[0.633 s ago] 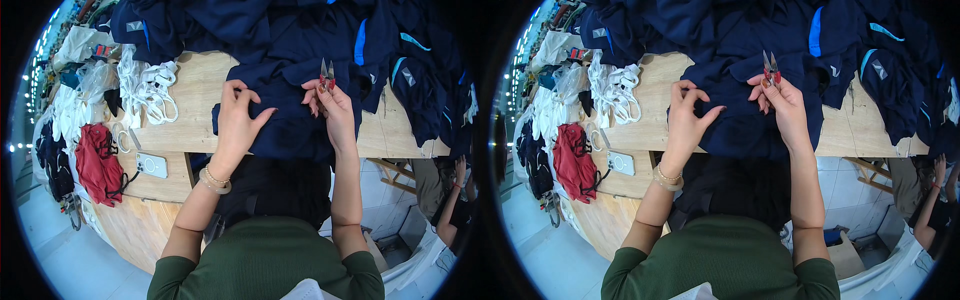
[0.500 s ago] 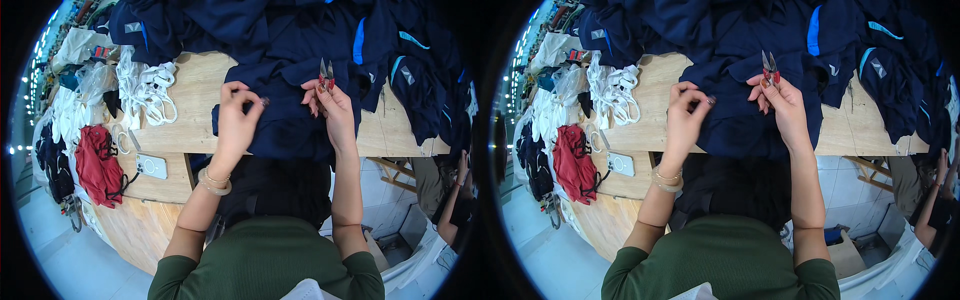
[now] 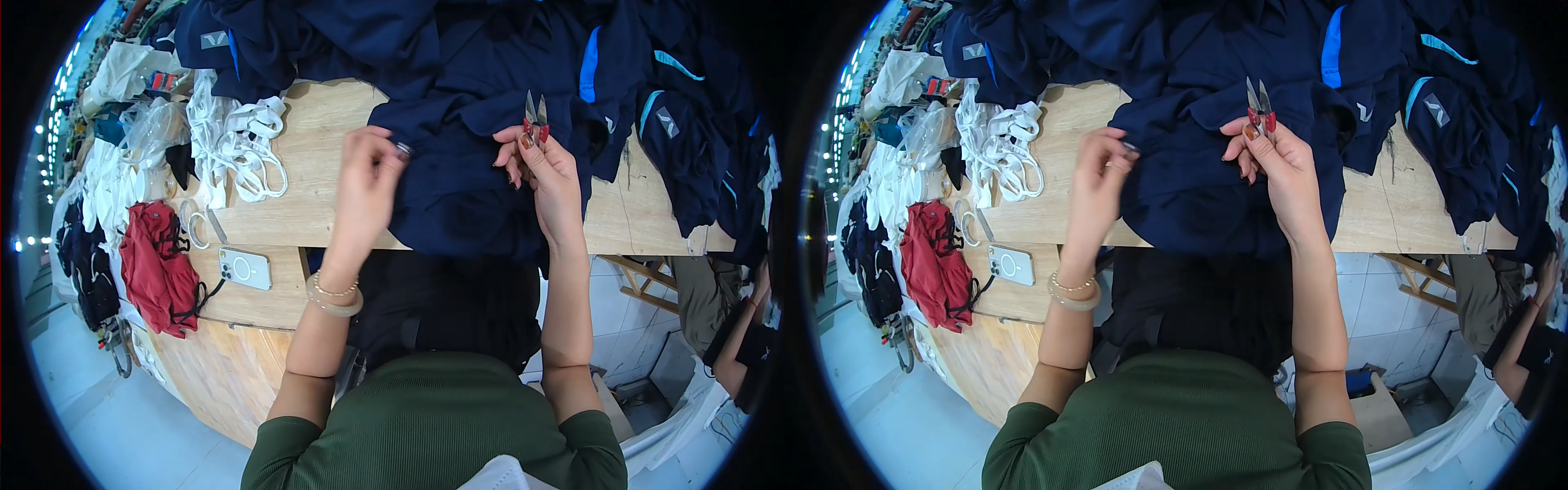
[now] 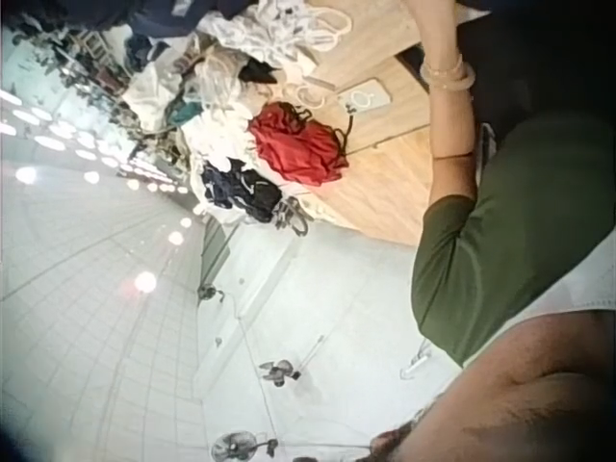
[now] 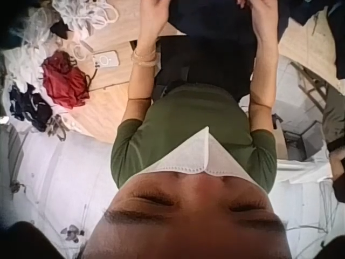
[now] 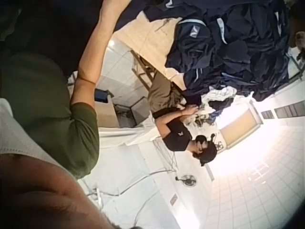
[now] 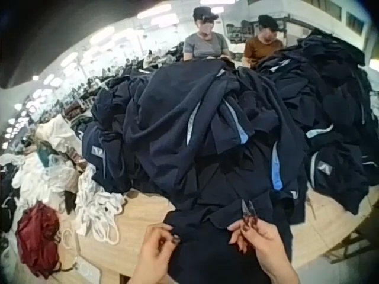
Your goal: The recorder uses thread snips to trim excess threads from blue athletic garments on a factory workbench.
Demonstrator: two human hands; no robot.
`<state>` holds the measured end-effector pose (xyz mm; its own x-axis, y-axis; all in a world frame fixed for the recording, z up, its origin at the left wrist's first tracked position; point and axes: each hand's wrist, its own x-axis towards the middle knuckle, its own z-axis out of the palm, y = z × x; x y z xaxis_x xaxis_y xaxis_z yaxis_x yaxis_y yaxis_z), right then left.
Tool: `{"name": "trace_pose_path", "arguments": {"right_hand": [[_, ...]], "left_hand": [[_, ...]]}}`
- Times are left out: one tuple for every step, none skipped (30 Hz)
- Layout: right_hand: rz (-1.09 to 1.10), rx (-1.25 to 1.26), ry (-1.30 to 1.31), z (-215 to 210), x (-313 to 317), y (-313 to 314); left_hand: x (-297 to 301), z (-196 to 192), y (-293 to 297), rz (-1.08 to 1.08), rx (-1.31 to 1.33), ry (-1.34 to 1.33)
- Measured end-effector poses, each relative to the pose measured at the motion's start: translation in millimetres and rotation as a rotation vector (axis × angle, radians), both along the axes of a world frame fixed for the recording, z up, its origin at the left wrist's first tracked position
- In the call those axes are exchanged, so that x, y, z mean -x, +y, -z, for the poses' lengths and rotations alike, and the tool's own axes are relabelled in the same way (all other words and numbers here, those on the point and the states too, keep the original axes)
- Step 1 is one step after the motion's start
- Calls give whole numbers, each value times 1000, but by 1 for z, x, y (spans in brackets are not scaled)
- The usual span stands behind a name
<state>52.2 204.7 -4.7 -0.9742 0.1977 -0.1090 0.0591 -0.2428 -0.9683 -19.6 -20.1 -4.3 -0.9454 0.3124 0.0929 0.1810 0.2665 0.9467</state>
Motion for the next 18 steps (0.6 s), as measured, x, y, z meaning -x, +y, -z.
{"name": "trace_pose_path", "arguments": {"right_hand": [[-1,5,1,0,0,0],[2,3,-1,1,0,1],[2,-2,-2,2,0,2],[4,-7,-4,2,0,3],[2,-4,-3,2,0,2],[8,-13,-2,1,1,2],[15,-22,-2,1,2,1],[13,-21,-2,1,2,1],[11,-10,5,1,3,0],[9,2,11,1,3,0],[11,2,11,1,2,0],[13,14,-1,0,2,0],[14,27,-13,-1,2,0],[15,27,-13,0,1,1],[17,25,-13,0,1,1],[19,24,-12,1,1,2],[18,26,-12,2,1,3],[14,17,-1,4,1,3]], "left_hand": [[0,0,-6,-70,-181,-186],[1,-15,-3,-137,-363,-373],[-1,-16,-3,-134,-363,-376],[-3,-16,-2,-40,-289,-245],[-6,-18,-4,48,-211,-111],[-10,-19,-4,47,-208,-110],[-14,-20,-1,151,59,108],[-17,-19,2,253,326,325],[-19,-18,3,285,400,375],[-18,-14,2,284,401,375],[-16,-10,2,288,369,368],[-15,-9,1,292,337,362],[-13,-10,-2,254,163,208],[-9,-12,-6,163,39,107],[-6,-14,-6,9,-144,56],[-3,-18,-6,-146,-327,5],[0,-19,-9,-146,-325,5],[2,-20,-13,-294,-312,97]]}}
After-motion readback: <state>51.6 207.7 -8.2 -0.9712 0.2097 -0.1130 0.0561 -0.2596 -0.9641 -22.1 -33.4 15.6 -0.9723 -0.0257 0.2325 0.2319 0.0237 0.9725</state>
